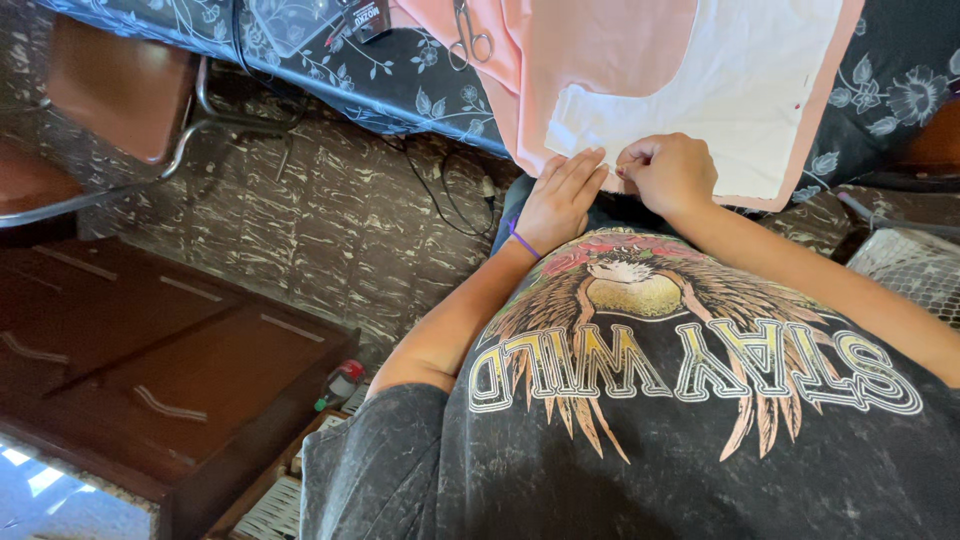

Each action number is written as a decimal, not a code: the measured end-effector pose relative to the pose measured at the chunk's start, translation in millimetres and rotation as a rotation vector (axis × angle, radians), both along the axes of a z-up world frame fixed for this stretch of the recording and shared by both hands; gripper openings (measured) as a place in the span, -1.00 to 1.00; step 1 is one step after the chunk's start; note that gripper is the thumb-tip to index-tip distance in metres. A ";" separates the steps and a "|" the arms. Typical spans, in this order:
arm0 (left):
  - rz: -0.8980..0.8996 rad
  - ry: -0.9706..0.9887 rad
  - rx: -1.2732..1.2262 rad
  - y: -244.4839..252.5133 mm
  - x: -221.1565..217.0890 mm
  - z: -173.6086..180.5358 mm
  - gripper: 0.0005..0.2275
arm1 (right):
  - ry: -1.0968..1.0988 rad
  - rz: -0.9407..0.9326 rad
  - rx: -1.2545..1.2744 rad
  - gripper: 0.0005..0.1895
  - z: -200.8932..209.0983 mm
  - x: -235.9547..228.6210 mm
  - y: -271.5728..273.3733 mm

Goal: The person places a white pattern piece on a peach-colored fabric and secures it by inserting multiple pins along the edges. The person repeatedly reaches for pins and inserts them to hold the pattern in place.

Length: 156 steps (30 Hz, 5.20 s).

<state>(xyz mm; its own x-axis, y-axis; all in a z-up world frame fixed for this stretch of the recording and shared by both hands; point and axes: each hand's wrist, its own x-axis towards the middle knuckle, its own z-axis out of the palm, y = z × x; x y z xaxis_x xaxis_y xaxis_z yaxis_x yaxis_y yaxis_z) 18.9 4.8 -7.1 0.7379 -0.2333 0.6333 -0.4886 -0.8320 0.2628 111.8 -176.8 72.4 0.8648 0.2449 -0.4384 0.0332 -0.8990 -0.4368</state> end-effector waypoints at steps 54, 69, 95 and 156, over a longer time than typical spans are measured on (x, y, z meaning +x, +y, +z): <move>-0.277 0.648 0.565 -5.3 57.6 102.0 0.01 | -0.292 0.322 0.123 0.14 29.2 20.0 -48.7; -0.061 0.725 0.579 24.9 53.0 78.1 0.00 | -0.375 0.360 0.053 0.22 7.1 18.8 -53.4; -0.215 0.500 0.576 31.5 80.0 64.6 0.08 | -0.505 0.426 0.090 0.23 1.8 26.2 -32.3; -0.273 0.646 0.315 106.1 126.0 38.4 -0.53 | -0.151 0.069 -0.109 0.21 52.0 -12.8 -37.2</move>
